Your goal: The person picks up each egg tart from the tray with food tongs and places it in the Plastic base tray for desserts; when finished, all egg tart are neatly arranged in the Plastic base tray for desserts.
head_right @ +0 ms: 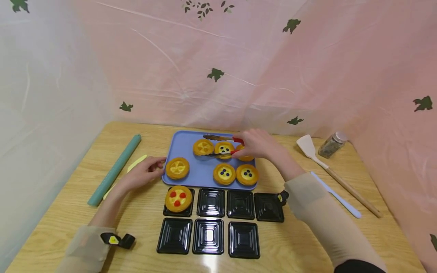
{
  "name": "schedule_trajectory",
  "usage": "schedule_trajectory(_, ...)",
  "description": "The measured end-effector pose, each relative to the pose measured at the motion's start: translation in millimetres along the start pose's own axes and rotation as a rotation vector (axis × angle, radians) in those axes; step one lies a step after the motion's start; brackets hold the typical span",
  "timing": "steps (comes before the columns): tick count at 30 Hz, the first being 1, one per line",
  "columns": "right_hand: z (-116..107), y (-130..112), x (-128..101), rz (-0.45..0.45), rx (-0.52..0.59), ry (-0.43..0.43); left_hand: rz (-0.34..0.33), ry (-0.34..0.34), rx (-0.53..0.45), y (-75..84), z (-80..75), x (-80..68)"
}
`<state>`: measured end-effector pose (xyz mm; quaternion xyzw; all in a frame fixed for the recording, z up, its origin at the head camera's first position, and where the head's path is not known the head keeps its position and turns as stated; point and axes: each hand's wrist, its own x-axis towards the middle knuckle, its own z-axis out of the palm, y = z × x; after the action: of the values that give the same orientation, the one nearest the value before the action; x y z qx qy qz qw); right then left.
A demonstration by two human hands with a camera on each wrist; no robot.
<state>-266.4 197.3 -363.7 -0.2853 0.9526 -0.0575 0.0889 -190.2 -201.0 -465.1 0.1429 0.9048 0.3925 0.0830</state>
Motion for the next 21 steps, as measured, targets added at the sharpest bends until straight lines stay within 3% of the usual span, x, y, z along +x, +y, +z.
schedule_trajectory(21, 4.0, 0.4, 2.5, -0.030, -0.025, 0.022, -0.005, 0.002, -0.001, 2.0, -1.0, -1.1)
